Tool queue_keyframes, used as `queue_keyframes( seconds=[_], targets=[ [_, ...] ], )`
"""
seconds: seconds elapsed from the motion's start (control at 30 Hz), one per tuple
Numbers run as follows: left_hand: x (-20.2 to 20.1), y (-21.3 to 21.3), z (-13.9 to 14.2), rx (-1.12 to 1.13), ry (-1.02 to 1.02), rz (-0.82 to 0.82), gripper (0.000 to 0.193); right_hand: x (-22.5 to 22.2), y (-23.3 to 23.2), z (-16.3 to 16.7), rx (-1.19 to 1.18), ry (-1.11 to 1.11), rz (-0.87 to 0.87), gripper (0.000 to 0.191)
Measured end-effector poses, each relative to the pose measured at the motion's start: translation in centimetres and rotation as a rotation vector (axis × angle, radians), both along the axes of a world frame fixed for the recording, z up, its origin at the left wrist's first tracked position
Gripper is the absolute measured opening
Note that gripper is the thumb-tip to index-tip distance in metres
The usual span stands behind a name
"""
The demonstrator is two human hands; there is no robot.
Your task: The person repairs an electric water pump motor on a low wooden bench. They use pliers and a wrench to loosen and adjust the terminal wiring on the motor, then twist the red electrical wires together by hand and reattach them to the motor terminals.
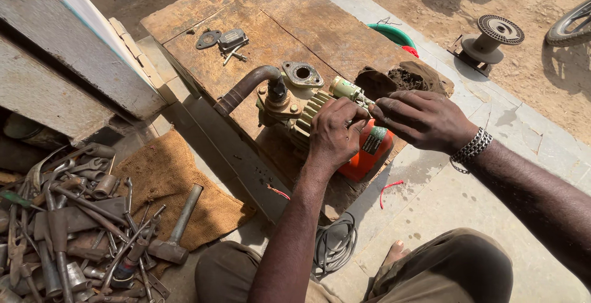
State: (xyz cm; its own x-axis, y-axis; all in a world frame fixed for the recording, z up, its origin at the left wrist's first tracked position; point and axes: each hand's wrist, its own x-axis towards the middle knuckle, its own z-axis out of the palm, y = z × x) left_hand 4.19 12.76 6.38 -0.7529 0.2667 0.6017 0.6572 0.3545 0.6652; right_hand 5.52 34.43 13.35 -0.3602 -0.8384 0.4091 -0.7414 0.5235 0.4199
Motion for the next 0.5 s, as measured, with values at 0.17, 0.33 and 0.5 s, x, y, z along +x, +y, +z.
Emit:
queue_keyframes(
  seconds=[0.17,0.33,0.5],
  targets=[
    [0.3,-0.2,0.2,-0.018,-0.010,0.016,0.008,-1.3,-0.8,-1.5,-0.130,-0.323,-0.153,0.026],
    [0.3,0.0,0.4,-0.017,-0.024,0.006,0.007,-1.4,-1.2,-1.8,-0.476,-1.046,-0.458,0.037],
    [0.0,0.1,0.0,-0.022,-0.016,0.008,0.007,-0.3,-0.4,-0.8,-0.348,-0.739,-0.376,0.046]
  ],
)
